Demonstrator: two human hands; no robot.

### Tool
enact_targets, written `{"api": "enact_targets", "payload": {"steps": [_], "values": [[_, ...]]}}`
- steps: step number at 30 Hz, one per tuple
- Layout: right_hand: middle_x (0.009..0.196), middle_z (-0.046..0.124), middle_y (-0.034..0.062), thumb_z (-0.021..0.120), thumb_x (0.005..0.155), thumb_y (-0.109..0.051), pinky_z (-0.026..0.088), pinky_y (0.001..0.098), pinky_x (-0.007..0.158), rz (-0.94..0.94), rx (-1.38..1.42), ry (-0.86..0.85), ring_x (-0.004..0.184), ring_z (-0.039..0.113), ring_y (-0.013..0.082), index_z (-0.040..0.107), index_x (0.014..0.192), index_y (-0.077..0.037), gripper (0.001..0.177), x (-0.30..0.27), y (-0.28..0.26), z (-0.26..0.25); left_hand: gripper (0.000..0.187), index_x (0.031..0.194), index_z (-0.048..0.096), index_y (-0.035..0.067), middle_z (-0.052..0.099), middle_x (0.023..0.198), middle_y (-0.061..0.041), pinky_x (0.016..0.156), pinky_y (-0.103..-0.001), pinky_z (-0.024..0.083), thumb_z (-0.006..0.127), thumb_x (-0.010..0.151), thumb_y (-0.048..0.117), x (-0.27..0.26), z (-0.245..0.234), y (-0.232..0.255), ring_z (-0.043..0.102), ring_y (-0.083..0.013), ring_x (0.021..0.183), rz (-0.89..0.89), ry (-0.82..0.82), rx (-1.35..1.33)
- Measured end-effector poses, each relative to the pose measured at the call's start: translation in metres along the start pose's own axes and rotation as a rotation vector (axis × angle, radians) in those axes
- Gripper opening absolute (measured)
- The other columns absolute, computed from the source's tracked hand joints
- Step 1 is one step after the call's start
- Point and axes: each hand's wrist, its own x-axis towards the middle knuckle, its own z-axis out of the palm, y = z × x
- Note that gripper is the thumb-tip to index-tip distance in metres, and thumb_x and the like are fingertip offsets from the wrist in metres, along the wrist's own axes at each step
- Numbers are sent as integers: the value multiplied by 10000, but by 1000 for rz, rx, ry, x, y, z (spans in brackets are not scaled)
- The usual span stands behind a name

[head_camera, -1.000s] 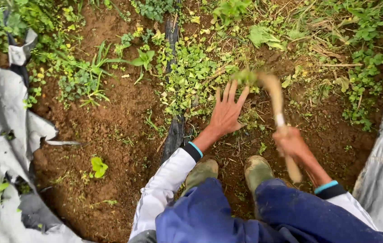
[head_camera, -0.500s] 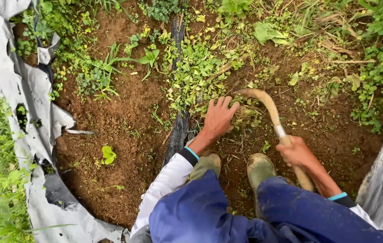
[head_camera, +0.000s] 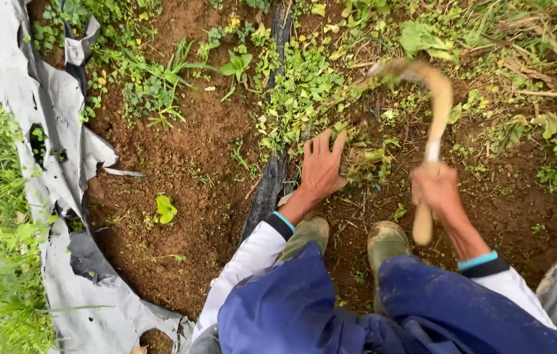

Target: The person weeds a garden bed covered with plastic mulch using a sickle. They cut weeds at the base and pull them out by hand, gathering the removed plants into a pile. The person moves along the bed, repeating the process to clear the area around the crop plants.

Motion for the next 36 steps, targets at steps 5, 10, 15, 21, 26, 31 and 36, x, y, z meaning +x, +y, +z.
{"api": "enact_targets", "payload": {"steps": [5, 10, 15, 21, 26, 31, 36], "values": [[646, 581, 101, 580, 967, 7, 480, 307, 327, 92, -51, -197, 394, 552, 185, 581, 1013, 55, 66, 7, 12, 7, 1092, 1510, 331, 98, 319, 1442, -261, 1143, -602, 256, 825, 537, 128, -11, -1, -1, 346, -406, 1344, -9, 8, 2], [590, 501, 168, 611, 881, 90, 456, 383, 318, 99, -141, -287, 366, 513, 231, 564, 935, 164, 104, 5, 1, -9, 1150, 1532, 301, 112, 283, 1523, -298, 1189, -641, 206, 835, 518, 205, -19, -12, -6, 301, -427, 1426, -90, -28, 0], [699, 538, 25, 530, 1032, -44, 500, 278, 395, 98, -35, -255, 481, 523, 136, 535, 1125, 20, 113, 43, -46, 30, 1426, 1568, 221, 86, 219, 1559, -320, 1203, -701, 149, 967, 465, 596, -24, -21, -4, 255, -488, 1464, -25, -66, -79], [607, 548, 186, 618, 896, 76, 485, 377, 346, 70, -320, -453, 391, 541, 242, 601, 915, 141, 69, -1, -29, 15, 1343, 1543, 226, 112, 268, 1512, -291, 1178, -679, 248, 554, 586, 995, -46, -51, -43, 360, -436, 1391, -89, -53, -189], [679, 540, 27, 568, 1002, -49, 508, 285, 378, 45, 33, -267, 453, 529, 120, 548, 1074, 1, 90, 65, -55, 57, 1192, 1528, 288, 110, 285, 1535, -276, 1183, -632, 285, 412, 724, 981, -59, -42, -45, 387, -420, 1412, 9, -111, -61], [642, 542, 69, 559, 988, -9, 485, 320, 329, 83, -166, -469, 409, 518, 170, 575, 1047, 55, 89, 34, -53, 44, 987, 1549, 301, 126, 323, 1546, -248, 1216, -578, 256, 362, 878, 848, -66, -51, -38, 370, -358, 1429, -103, -31, -21], [667, 514, 21, 561, 1008, -51, 483, 313, 388, 112, -46, -285, 464, 490, 112, 553, 1070, 27, 100, 38, -39, 39, 933, 1607, 204, 40, 255, 1569, -293, 1214, -615, 208, 621, 957, 562, -62, -28, -68, 258, -444, 1491, -403, 202, 38]]}}
